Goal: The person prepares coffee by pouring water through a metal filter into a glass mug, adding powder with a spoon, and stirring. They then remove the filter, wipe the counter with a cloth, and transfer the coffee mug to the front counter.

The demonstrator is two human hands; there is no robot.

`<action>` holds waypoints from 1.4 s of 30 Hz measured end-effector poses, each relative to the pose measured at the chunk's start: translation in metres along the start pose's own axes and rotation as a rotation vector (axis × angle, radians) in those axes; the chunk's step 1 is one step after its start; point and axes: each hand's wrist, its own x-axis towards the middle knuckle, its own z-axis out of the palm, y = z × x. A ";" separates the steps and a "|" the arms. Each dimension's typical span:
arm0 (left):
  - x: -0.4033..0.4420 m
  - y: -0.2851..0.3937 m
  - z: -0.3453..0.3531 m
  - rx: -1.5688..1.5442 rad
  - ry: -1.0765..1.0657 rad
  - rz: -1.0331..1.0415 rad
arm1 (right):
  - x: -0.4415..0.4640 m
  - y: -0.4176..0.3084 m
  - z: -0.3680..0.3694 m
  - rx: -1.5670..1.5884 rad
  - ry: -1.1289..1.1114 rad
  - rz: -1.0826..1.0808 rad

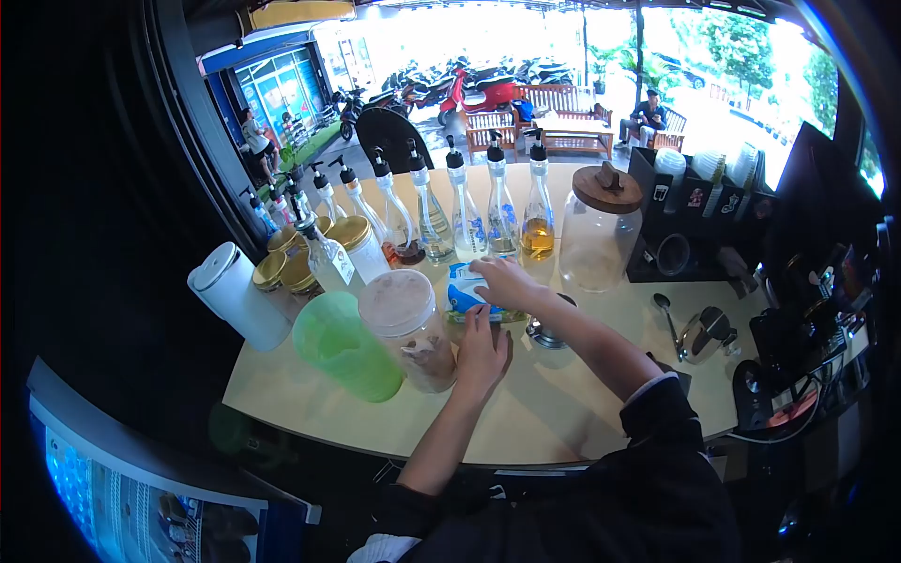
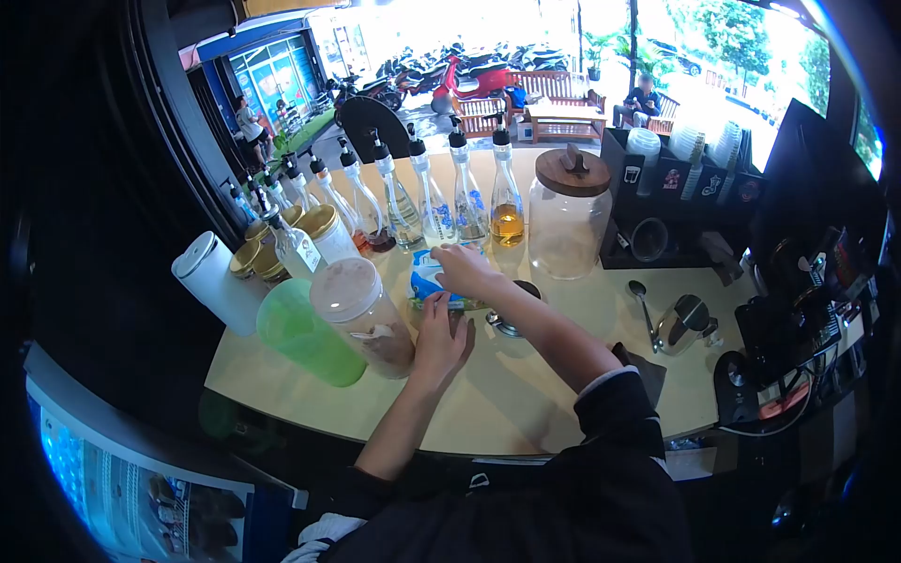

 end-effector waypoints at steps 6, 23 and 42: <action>-0.001 -0.008 0.004 -0.007 -0.004 0.030 | 0.026 -0.015 0.012 -0.161 0.038 -0.001; -0.003 -0.003 0.003 0.080 -0.014 -0.019 | 0.030 -0.014 -0.029 0.422 0.448 -0.014; -0.002 -0.009 0.004 0.085 -0.024 -0.008 | 0.026 -0.039 -0.081 0.069 0.538 0.037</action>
